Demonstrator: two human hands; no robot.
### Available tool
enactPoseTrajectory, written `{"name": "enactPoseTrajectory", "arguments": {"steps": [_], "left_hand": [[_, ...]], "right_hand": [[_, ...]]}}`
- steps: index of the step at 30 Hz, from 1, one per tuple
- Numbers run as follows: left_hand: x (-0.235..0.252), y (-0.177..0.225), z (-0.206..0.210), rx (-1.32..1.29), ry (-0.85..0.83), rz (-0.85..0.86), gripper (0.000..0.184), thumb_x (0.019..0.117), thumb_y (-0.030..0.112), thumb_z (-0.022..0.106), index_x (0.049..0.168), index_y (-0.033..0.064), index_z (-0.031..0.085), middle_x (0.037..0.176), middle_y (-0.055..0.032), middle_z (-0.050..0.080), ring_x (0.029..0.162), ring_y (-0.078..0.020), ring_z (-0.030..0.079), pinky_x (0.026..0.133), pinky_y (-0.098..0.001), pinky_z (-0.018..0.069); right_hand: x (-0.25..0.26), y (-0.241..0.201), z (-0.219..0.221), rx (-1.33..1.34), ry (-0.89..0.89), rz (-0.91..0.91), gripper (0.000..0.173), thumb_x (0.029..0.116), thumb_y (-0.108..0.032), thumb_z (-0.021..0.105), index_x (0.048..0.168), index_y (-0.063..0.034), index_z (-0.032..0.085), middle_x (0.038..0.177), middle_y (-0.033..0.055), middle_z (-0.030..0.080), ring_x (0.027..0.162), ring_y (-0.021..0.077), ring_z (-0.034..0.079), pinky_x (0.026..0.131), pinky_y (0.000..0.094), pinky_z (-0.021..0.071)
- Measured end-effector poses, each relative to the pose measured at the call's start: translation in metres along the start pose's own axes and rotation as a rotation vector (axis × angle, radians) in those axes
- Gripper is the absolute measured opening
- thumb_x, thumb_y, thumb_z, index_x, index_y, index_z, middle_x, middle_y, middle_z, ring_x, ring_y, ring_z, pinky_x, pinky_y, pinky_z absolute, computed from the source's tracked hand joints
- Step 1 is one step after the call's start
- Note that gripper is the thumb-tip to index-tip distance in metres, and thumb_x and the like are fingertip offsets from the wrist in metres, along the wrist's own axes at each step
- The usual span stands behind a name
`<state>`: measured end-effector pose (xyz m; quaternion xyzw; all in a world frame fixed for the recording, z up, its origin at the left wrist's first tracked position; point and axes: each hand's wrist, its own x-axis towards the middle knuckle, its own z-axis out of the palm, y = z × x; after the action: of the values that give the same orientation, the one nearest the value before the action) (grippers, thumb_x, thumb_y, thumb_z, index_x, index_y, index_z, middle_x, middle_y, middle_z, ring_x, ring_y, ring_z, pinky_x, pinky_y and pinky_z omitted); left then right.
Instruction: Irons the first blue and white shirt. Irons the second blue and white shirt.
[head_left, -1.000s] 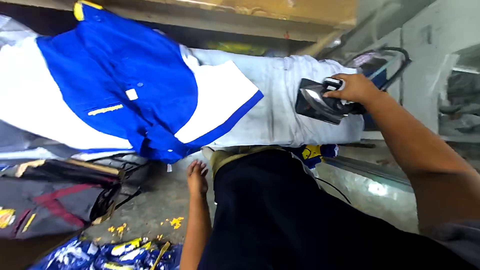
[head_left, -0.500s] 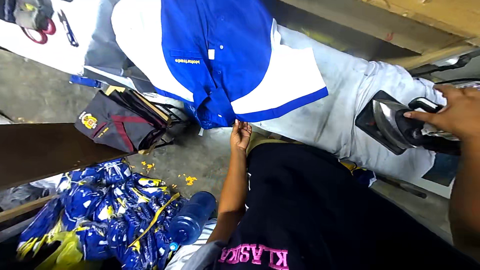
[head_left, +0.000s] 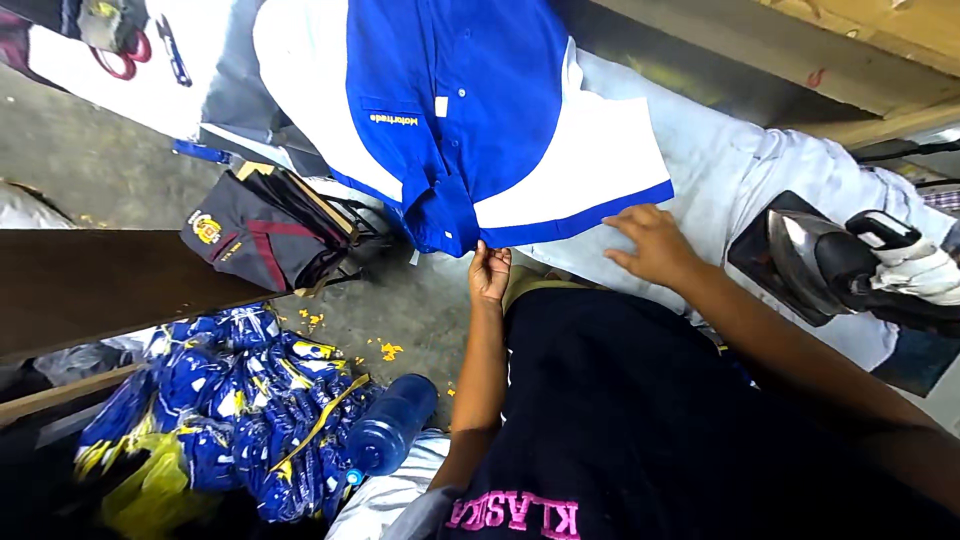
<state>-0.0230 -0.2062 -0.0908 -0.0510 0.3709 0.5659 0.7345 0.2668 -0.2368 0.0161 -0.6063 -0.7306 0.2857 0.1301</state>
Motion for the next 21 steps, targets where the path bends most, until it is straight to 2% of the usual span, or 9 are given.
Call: {"name": "enactPoseTrajectory", "arguments": {"steps": [3,6,9,11,13,16,18,21], "left_hand": [[-0.007,0.006,0.012,-0.026,-0.059,0.01,0.021,0.1081,0.019,0.043,0.106,0.0118,0.063,0.098,-0.004,0.072,0.092,-0.0161,0.071,0.088,-0.033,0.0584],[-0.026,0.02,0.042,-0.013,-0.128,0.047,0.013,0.1044,0.015,0.052,0.106,0.0098,0.064,0.1,-0.0066,0.072,0.095,-0.0184,0.071,0.092,-0.0344,0.0581],[-0.043,0.041,0.075,0.009,-0.179,0.098,0.012,0.1003,0.012,0.057,0.101,0.009,0.069,0.095,-0.0073,0.074,0.092,-0.0185,0.073,0.091,-0.0342,0.0594],[-0.049,0.056,0.09,0.059,-0.208,0.152,0.018,0.1024,0.014,0.052,0.099,0.0095,0.069,0.093,-0.0061,0.075,0.091,-0.0177,0.073,0.089,-0.034,0.0598],[-0.052,0.075,0.099,0.115,-0.197,0.218,0.024,0.1048,0.014,0.045,0.099,0.0098,0.068,0.092,-0.006,0.075,0.09,-0.0173,0.074,0.088,-0.0341,0.0601],[-0.053,0.114,0.104,0.182,-0.182,0.332,0.032,0.1064,0.015,0.034,0.099,0.0095,0.065,0.089,-0.006,0.076,0.089,-0.0178,0.074,0.088,-0.0367,0.0607],[-0.054,0.145,0.103,0.185,-0.153,0.402,0.042,0.1076,0.019,0.026,0.095,0.0092,0.064,0.086,-0.0056,0.076,0.087,-0.0178,0.075,0.084,-0.0374,0.0624],[-0.052,0.187,0.09,0.109,-0.106,0.503,0.04,0.1077,0.023,0.023,0.093,0.0081,0.057,0.084,-0.0065,0.072,0.085,-0.02,0.074,0.079,-0.0403,0.0628]], "right_hand": [[0.012,-0.003,0.032,-0.074,0.05,-0.186,0.054,0.0905,-0.034,0.076,0.135,-0.004,0.065,0.129,0.0275,0.064,0.125,0.0496,0.057,0.103,0.0666,0.043],[0.026,0.012,0.065,-0.159,0.189,-0.318,0.05,0.0941,-0.039,0.069,0.128,-0.0022,0.067,0.127,0.0264,0.065,0.123,0.0482,0.06,0.102,0.0666,0.0434],[0.039,0.026,0.076,-0.206,0.328,-0.295,0.036,0.0909,-0.022,0.069,0.119,0.0015,0.069,0.123,0.0265,0.067,0.121,0.048,0.062,0.099,0.0661,0.0448],[0.044,0.034,0.076,-0.227,0.401,-0.272,0.03,0.0856,-0.011,0.066,0.113,0.0021,0.069,0.118,0.0256,0.069,0.117,0.0473,0.063,0.097,0.0663,0.0442],[0.045,0.034,0.068,-0.225,0.435,-0.274,0.022,0.0854,-0.008,0.065,0.104,0.0009,0.07,0.108,0.0226,0.071,0.11,0.0448,0.066,0.096,0.066,0.0434],[0.039,0.006,0.052,-0.142,0.364,-0.301,0.013,0.0859,-0.007,0.066,0.096,-0.0015,0.072,0.097,0.0183,0.072,0.1,0.0395,0.069,0.094,0.0618,0.0462],[0.037,-0.03,0.036,-0.032,0.218,-0.305,0.011,0.0885,-0.005,0.067,0.097,-0.0004,0.073,0.097,0.0188,0.072,0.1,0.039,0.069,0.089,0.0586,0.0502],[0.045,-0.092,0.013,0.083,-0.061,-0.301,0.016,0.0962,-0.005,0.06,0.104,-0.0012,0.074,0.101,0.0184,0.071,0.104,0.0376,0.067,0.089,0.0555,0.0497]]}}
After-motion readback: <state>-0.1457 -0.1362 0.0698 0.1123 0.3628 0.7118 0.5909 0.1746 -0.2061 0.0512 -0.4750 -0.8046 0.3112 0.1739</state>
